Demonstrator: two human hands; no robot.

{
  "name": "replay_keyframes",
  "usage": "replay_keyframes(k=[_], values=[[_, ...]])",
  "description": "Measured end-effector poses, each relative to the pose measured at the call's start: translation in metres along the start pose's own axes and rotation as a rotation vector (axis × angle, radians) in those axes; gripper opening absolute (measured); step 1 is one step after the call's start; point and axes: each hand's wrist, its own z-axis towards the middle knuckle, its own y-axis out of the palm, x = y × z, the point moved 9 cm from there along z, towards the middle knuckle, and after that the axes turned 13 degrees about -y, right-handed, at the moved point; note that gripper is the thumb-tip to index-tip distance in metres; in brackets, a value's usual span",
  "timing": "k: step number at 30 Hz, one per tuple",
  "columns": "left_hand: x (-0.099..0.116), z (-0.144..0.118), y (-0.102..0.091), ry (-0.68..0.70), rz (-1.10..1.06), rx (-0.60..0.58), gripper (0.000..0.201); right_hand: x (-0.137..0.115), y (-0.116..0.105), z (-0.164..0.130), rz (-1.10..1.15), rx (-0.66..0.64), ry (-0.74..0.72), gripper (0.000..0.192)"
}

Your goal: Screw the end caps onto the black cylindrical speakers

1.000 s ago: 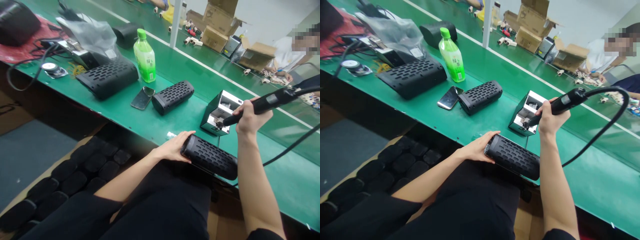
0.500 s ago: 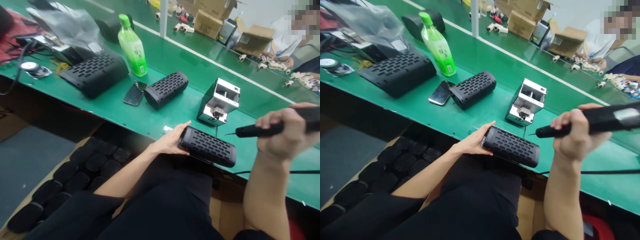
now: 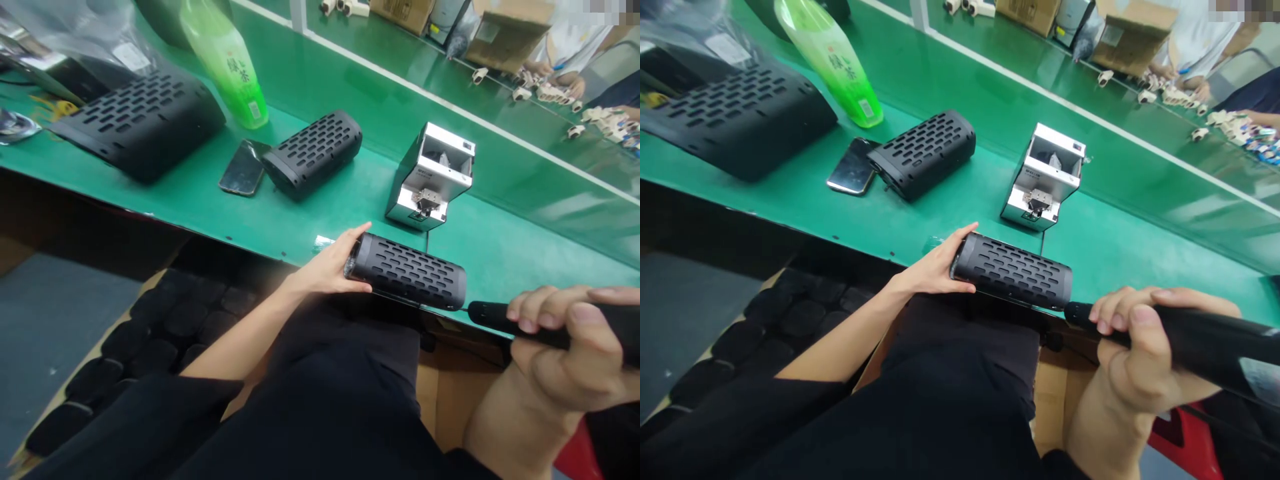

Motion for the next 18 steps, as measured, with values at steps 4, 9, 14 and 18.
replay_keyframes(k=[4, 9, 14, 18], values=[[0.000, 0.001, 0.001, -0.020, 0.005, 0.000, 0.155, 0.030, 0.008, -0.019, 0.071, -0.079, 0.123, 0.052], [-0.001, 0.000, -0.002, -0.058, -0.008, -0.007, 0.151, 0.031, 0.036, -0.040, 0.182, -0.126, 0.076, 0.045], [-0.007, -0.008, -0.006, -0.117, 0.081, 0.004, 0.136, 0.000, 0.028, -0.033, 0.279, -0.096, -0.156, 0.021], [-0.027, -0.012, -0.007, -0.129, 0.173, 0.055, 0.120, 0.002, 0.022, -0.037, 0.220, -0.082, -0.212, 0.019]])
